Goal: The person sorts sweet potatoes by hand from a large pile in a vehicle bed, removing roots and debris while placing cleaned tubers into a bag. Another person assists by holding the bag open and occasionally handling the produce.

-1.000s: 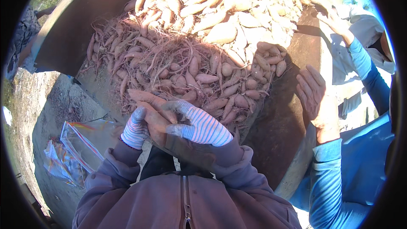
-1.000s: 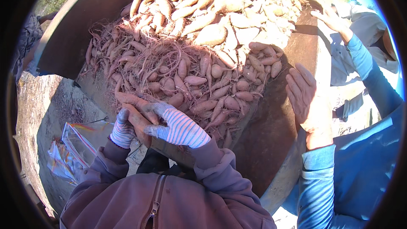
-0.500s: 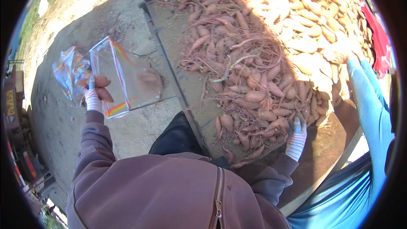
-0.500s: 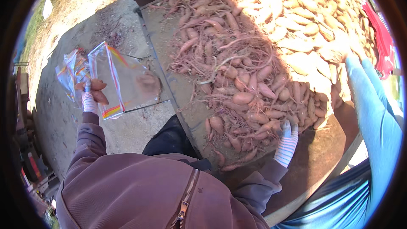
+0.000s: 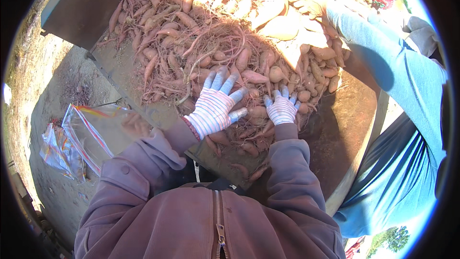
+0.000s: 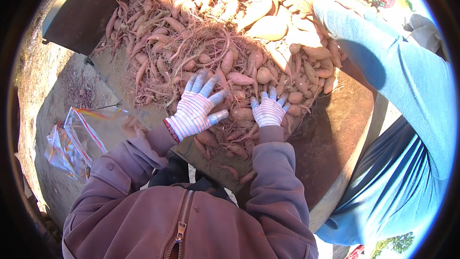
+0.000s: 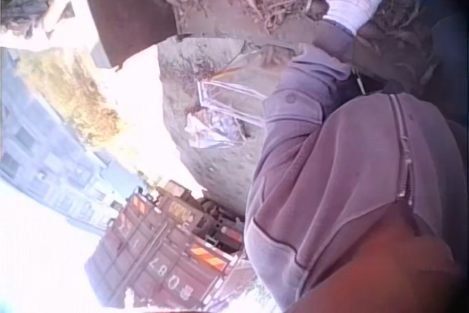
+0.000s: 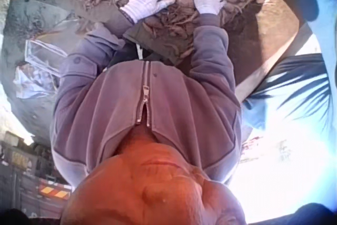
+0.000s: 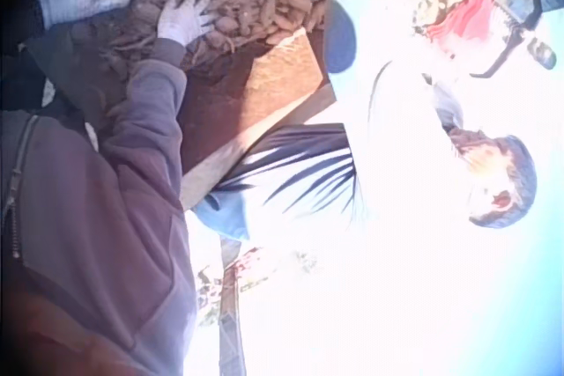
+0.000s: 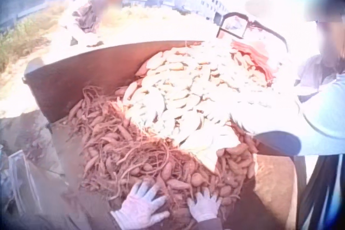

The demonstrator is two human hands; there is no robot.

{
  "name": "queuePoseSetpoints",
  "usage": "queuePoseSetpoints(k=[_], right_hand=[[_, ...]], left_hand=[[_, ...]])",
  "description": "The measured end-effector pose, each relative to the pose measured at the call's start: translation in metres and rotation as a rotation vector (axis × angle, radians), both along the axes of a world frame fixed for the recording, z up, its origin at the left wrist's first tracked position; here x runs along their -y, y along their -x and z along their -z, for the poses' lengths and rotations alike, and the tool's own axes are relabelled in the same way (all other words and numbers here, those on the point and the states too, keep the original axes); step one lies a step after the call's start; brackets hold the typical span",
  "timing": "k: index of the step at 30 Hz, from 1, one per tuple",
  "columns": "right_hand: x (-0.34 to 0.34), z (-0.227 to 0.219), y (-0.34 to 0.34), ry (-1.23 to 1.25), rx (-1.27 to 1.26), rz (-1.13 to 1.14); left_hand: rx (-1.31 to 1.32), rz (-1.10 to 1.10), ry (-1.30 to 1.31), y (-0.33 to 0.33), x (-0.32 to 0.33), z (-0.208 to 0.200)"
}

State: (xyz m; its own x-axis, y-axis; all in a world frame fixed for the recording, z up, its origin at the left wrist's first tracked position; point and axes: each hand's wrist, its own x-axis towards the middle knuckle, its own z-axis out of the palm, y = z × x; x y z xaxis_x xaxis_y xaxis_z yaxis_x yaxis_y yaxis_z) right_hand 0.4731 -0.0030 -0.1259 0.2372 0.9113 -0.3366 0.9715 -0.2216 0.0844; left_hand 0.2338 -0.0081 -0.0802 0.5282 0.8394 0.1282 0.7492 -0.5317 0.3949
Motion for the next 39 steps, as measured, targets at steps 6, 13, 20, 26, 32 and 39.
queuePoseSetpoints(k=[6, 13, 20, 26, 32, 39], right_hand=[[0.072, -0.009, -0.057, 0.06, -0.027, 0.344], [-0.088, -0.003, 0.001, -0.37, -0.414, 0.169], [-0.1, 0.008, 0.034, -0.168, -0.146, 0.153], [-0.008, -0.045, 0.04, -0.728, -0.725, 0.086], [0.022, -0.076, 0.066, -0.553, -1.217, 0.276], [0.042, -0.08, 0.063, -0.29, -1.045, 0.143]], left_hand=[[-0.07, 0.22, 0.093, -0.029, -0.009, 0.028], [0.098, 0.213, 0.09, -0.023, -0.021, 0.049], [0.768, -0.041, 0.721, 0.0, -0.035, 0.013], [1.134, -0.249, 0.904, -0.023, -0.04, -0.023], [1.72, -0.172, 1.305, -0.043, -0.049, -0.039], [1.503, -0.355, 1.395, -0.049, -0.054, -0.037]])
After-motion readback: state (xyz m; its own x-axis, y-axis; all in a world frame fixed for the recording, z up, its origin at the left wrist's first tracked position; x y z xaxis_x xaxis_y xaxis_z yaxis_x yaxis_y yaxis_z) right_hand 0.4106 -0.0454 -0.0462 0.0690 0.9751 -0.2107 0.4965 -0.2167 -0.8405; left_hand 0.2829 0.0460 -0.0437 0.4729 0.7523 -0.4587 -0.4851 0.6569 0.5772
